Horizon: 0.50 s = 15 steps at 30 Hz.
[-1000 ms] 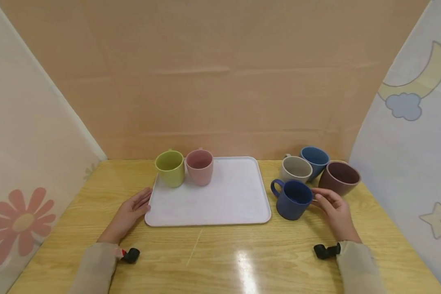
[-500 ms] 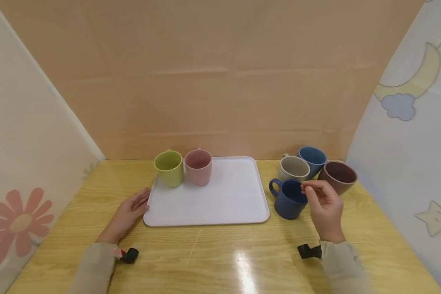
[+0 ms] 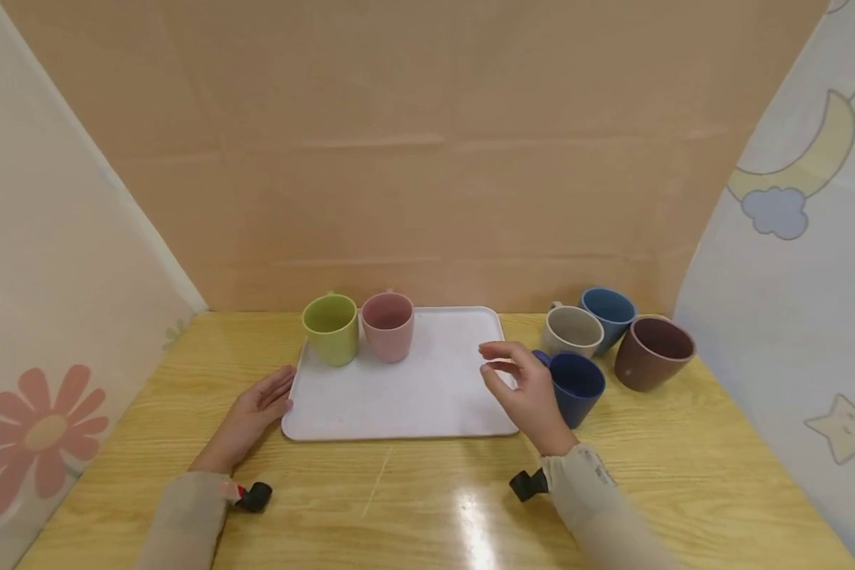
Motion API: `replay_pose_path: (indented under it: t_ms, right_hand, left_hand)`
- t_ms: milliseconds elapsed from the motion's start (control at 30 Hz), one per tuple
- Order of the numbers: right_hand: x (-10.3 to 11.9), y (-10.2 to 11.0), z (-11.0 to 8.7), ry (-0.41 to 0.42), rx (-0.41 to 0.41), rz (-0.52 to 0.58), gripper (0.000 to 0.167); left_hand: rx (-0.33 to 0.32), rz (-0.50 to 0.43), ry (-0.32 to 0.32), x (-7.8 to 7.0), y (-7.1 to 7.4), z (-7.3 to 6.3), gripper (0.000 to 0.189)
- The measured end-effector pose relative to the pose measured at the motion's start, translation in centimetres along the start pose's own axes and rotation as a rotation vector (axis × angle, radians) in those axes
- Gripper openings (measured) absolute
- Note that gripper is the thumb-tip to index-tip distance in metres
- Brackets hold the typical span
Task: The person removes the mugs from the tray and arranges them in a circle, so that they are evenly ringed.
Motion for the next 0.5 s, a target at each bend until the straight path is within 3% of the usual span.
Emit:
replay_pose_path:
  t_ms: [267,500]
  right_hand:
    - [-3.4,-5.7,1.8,-0.154,0.038,0.177,0.034]
    - [-6.6,-8.6,3.0,-0.286,0.069,0.168,0.055]
  left_hand:
    - [-0.017,0.013,0.007,-0.1,0.4,-0.1,0.063]
    - [-0.004,0.01,0.007,0.1,0.0,0.0,0.064]
Point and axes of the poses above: each hand's wrist, its own z-axis towards the middle knuckle, its own y-axis out of the back of the hand, x = y × z, the point moved 10 cm from there along z, towards the middle knuckle, and after that the axes turned 12 degrees about y, right-handed, at the moved point
